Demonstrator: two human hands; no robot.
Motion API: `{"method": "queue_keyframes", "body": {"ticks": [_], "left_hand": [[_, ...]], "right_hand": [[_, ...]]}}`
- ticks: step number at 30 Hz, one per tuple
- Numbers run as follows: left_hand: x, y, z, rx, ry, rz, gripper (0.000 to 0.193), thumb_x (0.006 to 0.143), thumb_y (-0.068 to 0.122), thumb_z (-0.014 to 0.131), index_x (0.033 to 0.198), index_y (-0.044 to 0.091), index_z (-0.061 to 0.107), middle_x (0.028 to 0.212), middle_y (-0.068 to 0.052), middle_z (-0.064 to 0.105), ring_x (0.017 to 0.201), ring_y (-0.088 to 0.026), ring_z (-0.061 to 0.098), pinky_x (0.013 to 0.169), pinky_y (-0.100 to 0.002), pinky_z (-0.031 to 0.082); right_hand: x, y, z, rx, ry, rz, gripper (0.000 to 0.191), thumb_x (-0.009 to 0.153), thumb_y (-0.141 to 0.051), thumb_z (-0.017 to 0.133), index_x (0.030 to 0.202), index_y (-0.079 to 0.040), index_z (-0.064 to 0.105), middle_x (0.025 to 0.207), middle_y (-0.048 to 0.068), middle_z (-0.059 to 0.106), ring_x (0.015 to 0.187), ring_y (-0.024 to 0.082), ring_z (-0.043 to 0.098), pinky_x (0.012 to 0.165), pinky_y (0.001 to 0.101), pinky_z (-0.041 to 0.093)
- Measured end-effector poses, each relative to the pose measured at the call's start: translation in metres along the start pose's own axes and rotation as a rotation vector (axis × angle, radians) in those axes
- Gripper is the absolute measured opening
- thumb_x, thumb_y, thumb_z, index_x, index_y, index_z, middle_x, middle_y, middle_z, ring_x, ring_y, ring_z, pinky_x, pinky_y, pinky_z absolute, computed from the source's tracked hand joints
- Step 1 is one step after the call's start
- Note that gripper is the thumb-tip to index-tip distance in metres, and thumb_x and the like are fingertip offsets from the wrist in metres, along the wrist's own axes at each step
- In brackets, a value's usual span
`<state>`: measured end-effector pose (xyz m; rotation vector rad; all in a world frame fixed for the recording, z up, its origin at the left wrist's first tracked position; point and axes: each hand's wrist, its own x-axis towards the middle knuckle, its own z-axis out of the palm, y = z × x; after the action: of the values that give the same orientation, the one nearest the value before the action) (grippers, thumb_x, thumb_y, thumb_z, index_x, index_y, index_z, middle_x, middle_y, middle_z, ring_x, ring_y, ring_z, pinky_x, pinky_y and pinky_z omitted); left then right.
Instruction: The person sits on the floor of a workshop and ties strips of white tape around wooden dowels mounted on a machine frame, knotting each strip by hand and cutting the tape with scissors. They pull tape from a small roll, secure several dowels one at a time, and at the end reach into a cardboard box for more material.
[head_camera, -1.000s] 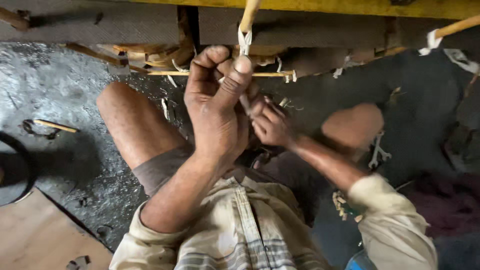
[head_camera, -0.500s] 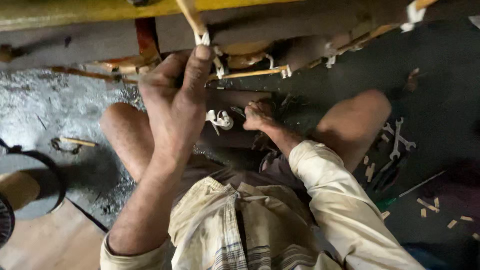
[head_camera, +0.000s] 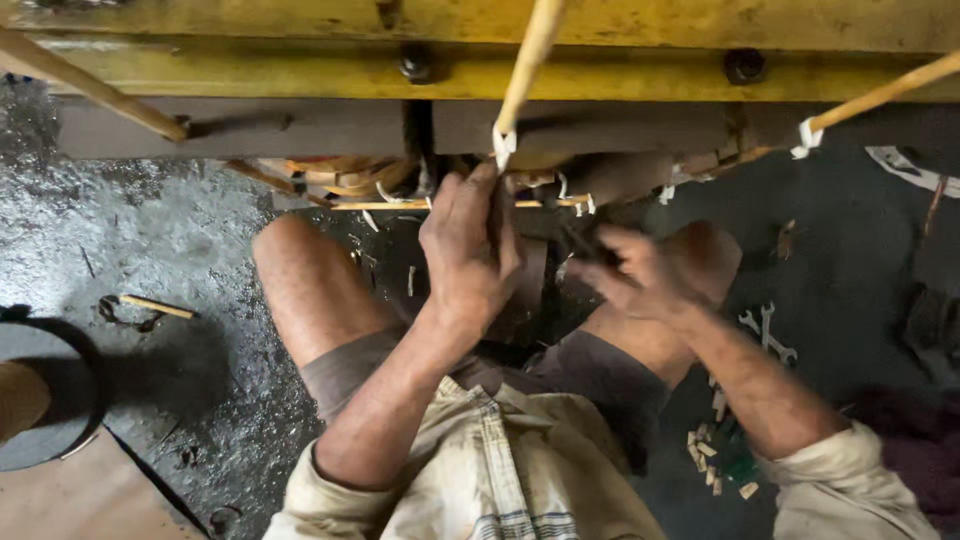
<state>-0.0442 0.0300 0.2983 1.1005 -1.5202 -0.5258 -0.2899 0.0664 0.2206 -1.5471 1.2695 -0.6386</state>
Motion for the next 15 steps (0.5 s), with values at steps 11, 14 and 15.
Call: {"method": "queue_keyframes", "body": {"ticks": [11, 14, 15], "left_hand": [[0.009, -0.028, -0.005, -0.472, -0.137, -0.097, 0.013, 0.107, 0.012, 0.067, 0.113, 0.000, 0.069, 0.094, -0.011, 0.067, 0.084, -0.021, 0.065, 0.076, -0.033, 0.052], [0.010, -0.032, -0.005, -0.488, -0.138, -0.068, 0.012, 0.105, 0.010, 0.069, 0.111, 0.000, 0.068, 0.094, -0.010, 0.068, 0.082, -0.020, 0.067, 0.074, -0.033, 0.053], [0.010, -0.032, -0.005, -0.477, -0.124, -0.054, 0.011, 0.104, 0.009, 0.070, 0.110, 0.000, 0.068, 0.093, -0.011, 0.068, 0.080, -0.020, 0.067, 0.072, -0.032, 0.053]], "right_hand": [[0.017, -0.079, -0.029, -0.288, -0.008, -0.266, 0.035, 0.108, -0.037, 0.058, 0.107, -0.002, 0.057, 0.098, 0.006, 0.048, 0.092, 0.017, 0.049, 0.085, 0.0337, 0.047], [0.018, -0.103, -0.028, -0.498, 0.033, -0.401, 0.037, 0.107, -0.038, 0.058, 0.102, -0.002, 0.057, 0.103, 0.009, 0.052, 0.102, 0.023, 0.054, 0.091, 0.0377, 0.047], [0.017, -0.110, -0.028, -0.556, 0.040, -0.386, 0.038, 0.106, -0.038, 0.059, 0.103, -0.001, 0.058, 0.104, 0.010, 0.053, 0.104, 0.025, 0.055, 0.091, 0.0390, 0.047]]}}
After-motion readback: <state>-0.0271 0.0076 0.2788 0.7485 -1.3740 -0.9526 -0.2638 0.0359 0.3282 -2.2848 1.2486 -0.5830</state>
